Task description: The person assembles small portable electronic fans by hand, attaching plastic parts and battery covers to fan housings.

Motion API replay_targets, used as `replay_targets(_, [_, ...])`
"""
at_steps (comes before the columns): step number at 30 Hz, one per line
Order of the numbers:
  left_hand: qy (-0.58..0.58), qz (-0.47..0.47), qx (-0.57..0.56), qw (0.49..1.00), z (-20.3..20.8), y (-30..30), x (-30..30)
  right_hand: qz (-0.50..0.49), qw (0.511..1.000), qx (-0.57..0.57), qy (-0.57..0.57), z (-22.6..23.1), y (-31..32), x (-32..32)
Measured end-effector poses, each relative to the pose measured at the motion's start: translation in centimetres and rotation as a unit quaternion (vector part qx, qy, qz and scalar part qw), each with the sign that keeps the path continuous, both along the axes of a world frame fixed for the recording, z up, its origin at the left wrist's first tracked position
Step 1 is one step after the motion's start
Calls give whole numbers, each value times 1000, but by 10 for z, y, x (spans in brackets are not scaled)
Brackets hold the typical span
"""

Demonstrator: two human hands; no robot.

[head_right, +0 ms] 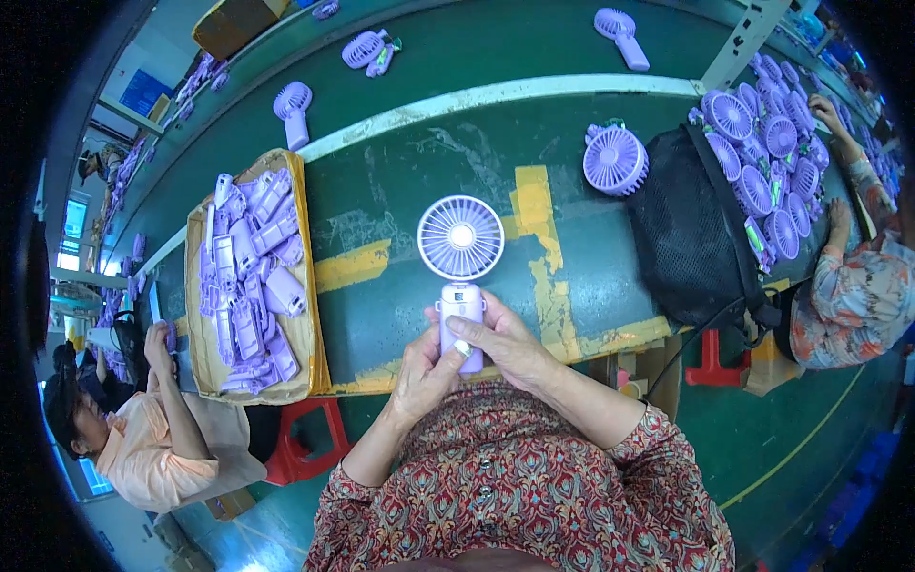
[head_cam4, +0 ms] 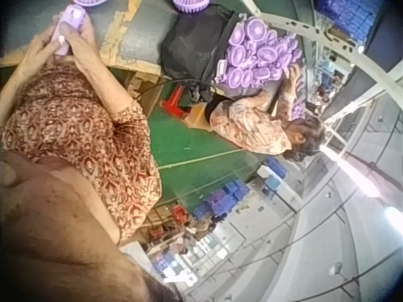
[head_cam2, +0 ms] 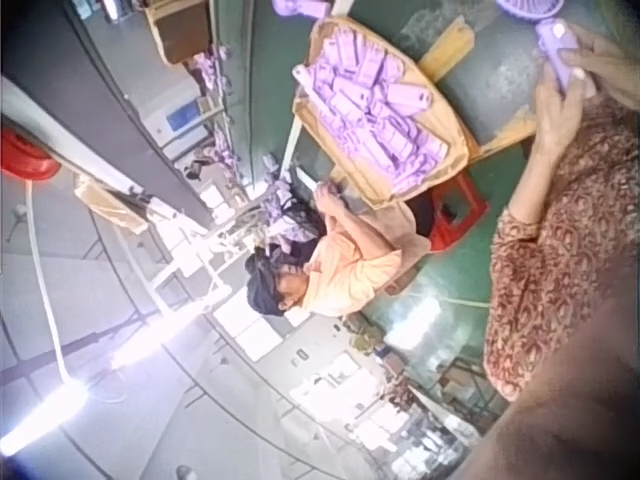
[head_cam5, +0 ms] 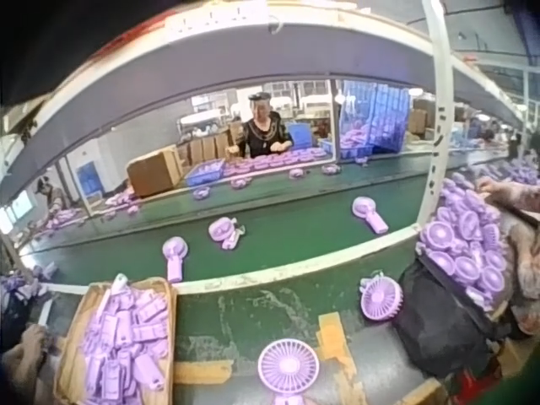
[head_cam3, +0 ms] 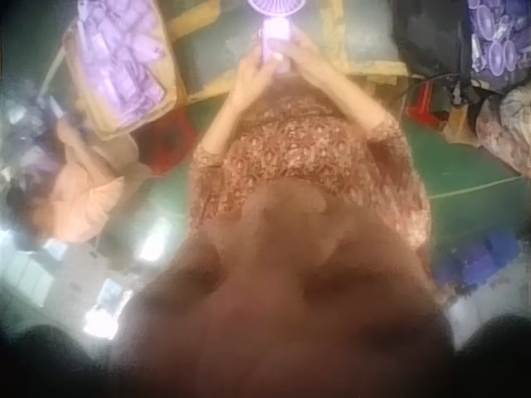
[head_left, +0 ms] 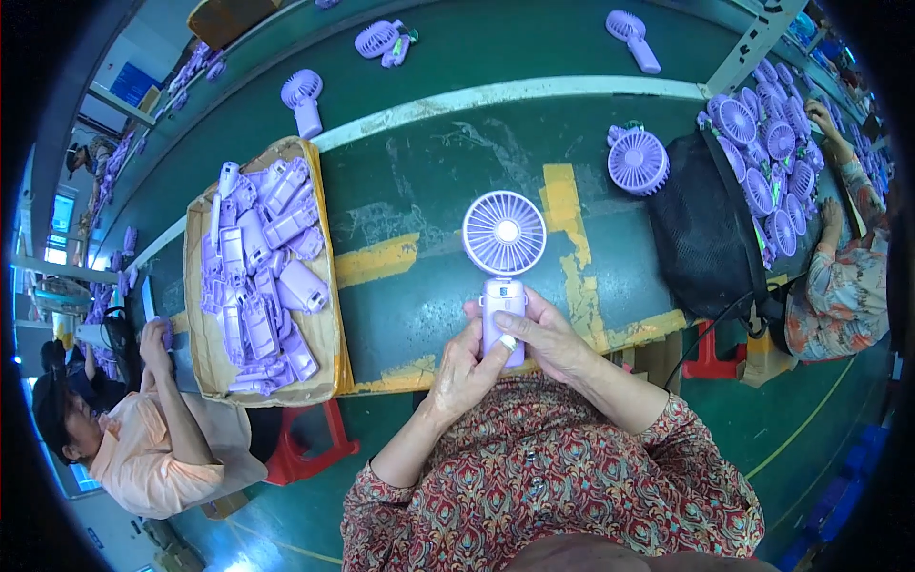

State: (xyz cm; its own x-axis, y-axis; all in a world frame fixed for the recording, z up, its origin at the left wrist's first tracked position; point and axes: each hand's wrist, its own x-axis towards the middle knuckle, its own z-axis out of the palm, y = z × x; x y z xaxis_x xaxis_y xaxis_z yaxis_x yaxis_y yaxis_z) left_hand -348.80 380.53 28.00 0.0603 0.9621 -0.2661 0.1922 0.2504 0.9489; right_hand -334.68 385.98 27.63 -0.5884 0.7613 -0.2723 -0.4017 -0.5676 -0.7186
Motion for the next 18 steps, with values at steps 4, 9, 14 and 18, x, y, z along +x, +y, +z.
replay_targets(4, [25, -29, -2, 999, 10, 26, -7, -21, 997, -14, -71, 20, 29, 14])
replay_targets(9, [53, 64, 81, 993, -10, 95, -29, 11, 946, 139, -293, 46, 123, 29])
replay_targets(14, [120, 111, 173, 971, -43, 132, -31, -100, 648, 392, -645, 35, 248, 26])
replay_targets(18, [121, 125, 195, 965, -49, 129, -33, -203, 494, 449, -716, 9, 338, 12])
